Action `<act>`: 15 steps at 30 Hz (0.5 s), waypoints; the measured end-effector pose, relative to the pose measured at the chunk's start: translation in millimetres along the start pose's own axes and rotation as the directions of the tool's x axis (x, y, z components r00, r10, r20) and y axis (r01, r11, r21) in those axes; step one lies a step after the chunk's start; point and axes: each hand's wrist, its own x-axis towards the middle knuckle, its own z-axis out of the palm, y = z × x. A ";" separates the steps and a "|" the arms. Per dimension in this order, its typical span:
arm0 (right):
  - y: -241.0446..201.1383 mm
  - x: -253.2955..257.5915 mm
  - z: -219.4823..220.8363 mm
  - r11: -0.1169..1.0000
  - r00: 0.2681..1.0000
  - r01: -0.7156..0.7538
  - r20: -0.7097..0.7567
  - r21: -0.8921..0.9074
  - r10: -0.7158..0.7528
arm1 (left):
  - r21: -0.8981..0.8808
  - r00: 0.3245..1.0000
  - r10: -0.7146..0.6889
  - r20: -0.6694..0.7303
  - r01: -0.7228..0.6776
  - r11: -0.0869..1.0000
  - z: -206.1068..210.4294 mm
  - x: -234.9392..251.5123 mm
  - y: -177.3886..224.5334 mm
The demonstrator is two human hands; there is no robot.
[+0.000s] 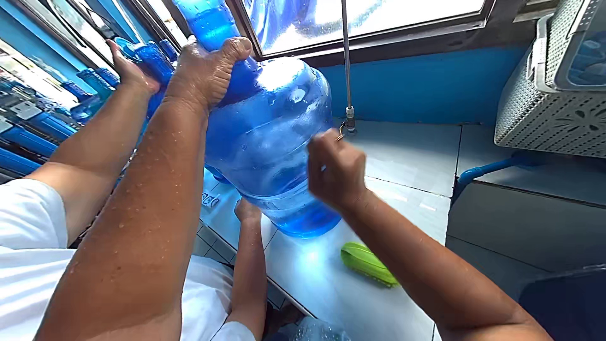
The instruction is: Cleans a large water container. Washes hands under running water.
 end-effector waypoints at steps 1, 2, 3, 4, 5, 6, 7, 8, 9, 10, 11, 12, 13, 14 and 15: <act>-8.6 -1.3 2.4 0.999 0.998 0.054 0.018 0.003 -0.054 | 0.010 1.000 -0.008 0.002 0.008 1.000 -0.9 0.0 1.4; -12.4 -1.9 3.5 0.997 0.996 0.082 0.023 0.008 -0.082 | 0.019 1.000 -0.008 0.005 0.008 1.000 -0.9 0.2 1.0; -11.6 -0.1 2.8 0.997 0.997 0.074 0.013 0.003 -0.074 | 0.017 1.000 -0.004 0.014 0.004 1.000 -0.7 1.3 0.5; -8.8 3.3 1.1 0.999 0.999 0.038 -0.004 -0.015 -0.038 | 0.007 1.000 -0.003 0.016 0.003 1.000 -0.2 2.5 0.5; -7.5 5.9 -0.3 0.999 1.000 -0.005 -0.020 -0.038 0.005 | -0.009 1.000 -0.006 0.013 0.006 1.000 0.4 4.0 -0.8; -9.8 4.8 -0.1 0.998 1.000 -0.019 -0.021 -0.065 0.018 | -0.014 1.000 -0.012 0.013 0.012 1.000 1.4 5.5 -3.0; -15.1 0.5 1.7 0.997 1.000 0.010 0.014 -0.074 -0.009 | -0.014 1.000 -0.021 0.007 0.021 1.000 1.2 6.6 -3.8; -21.3 -5.9 4.3 0.995 0.996 0.069 0.066 -0.078 -0.064 | -0.006 1.000 -0.030 0.004 0.030 1.000 -0.2 8.4 -4.0; -25.7 -12.8 6.1 0.989 0.987 0.127 0.113 -0.079 -0.117 | 0.011 0.999 -0.035 0.010 0.035 0.999 -2.0 9.7 -4.4; -25.8 -17.0 6.3 0.984 0.981 0.157 0.126 -0.081 -0.146 | 0.037 1.000 -0.015 0.027 0.014 0.999 -3.6 10.0 -6.2; -22.2 -17.2 5.5 0.984 0.984 0.156 0.094 -0.084 -0.148 | 0.049 0.997 0.069 0.044 -0.071 0.996 -4.5 13.3 -12.0; -18.0 -15.0 4.6 0.986 0.990 0.141 0.043 -0.093 -0.137 | 0.037 0.970 0.239 0.035 -0.240 0.970 -3.9 24.1 -27.8; -15.9 -13.6 5.0 0.987 0.993 0.122 0.005 -0.108 -0.122 | 0.010 0.876 0.480 -0.038 -0.480 0.877 1.3 43.3 -52.5; -17.4 -14.7 6.3 0.985 0.993 0.120 0.006 -0.123 -0.120 | 0.008 0.763 0.642 -0.082 -0.643 0.766 4.7 54.2 -67.1; -21.2 -17.6 8.6 0.981 0.990 0.142 0.041 -0.133 -0.138 | 0.050 0.682 0.723 -0.109 -0.723 0.689 3.0 51.5 -70.3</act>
